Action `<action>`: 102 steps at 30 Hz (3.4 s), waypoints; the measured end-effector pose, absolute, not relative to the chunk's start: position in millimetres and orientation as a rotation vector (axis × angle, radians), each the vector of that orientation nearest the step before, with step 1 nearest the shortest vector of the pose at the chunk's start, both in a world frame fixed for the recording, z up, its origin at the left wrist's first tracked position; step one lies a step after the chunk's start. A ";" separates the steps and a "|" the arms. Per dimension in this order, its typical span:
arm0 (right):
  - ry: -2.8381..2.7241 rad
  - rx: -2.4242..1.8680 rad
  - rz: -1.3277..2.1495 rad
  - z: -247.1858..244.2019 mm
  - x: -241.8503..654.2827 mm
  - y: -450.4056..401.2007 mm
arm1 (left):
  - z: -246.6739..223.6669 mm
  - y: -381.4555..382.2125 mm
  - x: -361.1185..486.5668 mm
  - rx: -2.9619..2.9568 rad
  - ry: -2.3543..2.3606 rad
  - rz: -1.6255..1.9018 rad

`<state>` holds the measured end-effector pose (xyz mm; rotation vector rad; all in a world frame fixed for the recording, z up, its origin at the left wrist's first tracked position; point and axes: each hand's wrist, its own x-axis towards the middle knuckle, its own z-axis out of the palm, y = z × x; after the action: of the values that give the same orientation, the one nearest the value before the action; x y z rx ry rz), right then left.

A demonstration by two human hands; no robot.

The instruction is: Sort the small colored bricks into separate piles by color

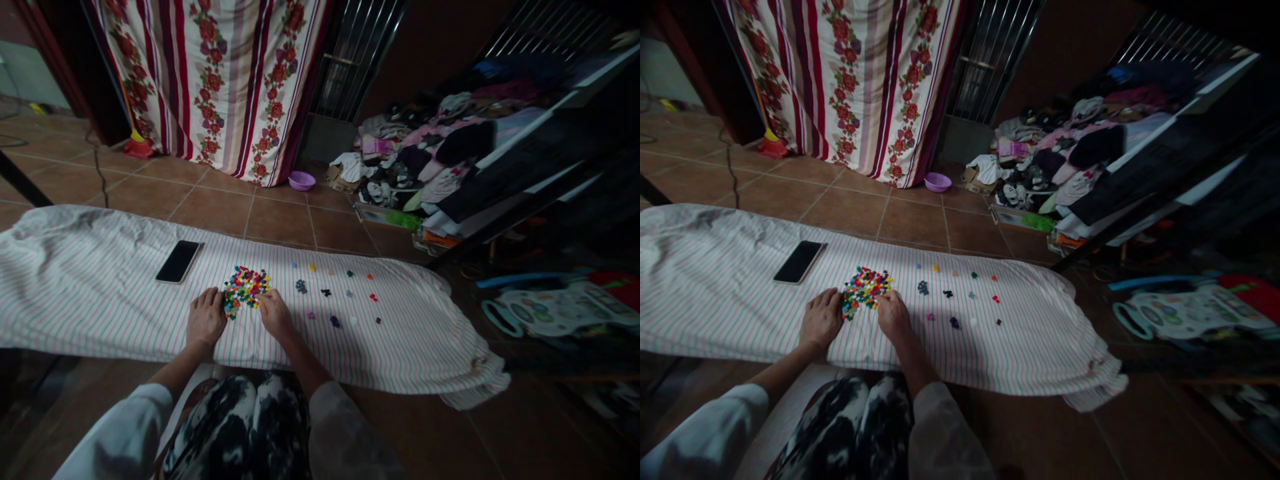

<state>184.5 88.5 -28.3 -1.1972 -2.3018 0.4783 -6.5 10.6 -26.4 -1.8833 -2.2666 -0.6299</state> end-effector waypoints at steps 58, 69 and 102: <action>-2.198 -1.299 0.331 -34.2 173.2 68.6 | -27.0 8.0 -6.8 -1.913 -2.213 -0.569; -2.243 -1.182 0.259 -34.2 172.5 69.4 | -27.7 8.0 -6.6 -1.975 -2.180 -0.442; -2.384 -1.678 0.464 -2.5 140.0 104.9 | -20.7 8.8 -5.0 -2.000 -2.180 -0.550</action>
<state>140.0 104.9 -2.5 -1.6780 -2.3839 0.4645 -5.0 8.8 -20.7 -1.9999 -2.1798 -0.5498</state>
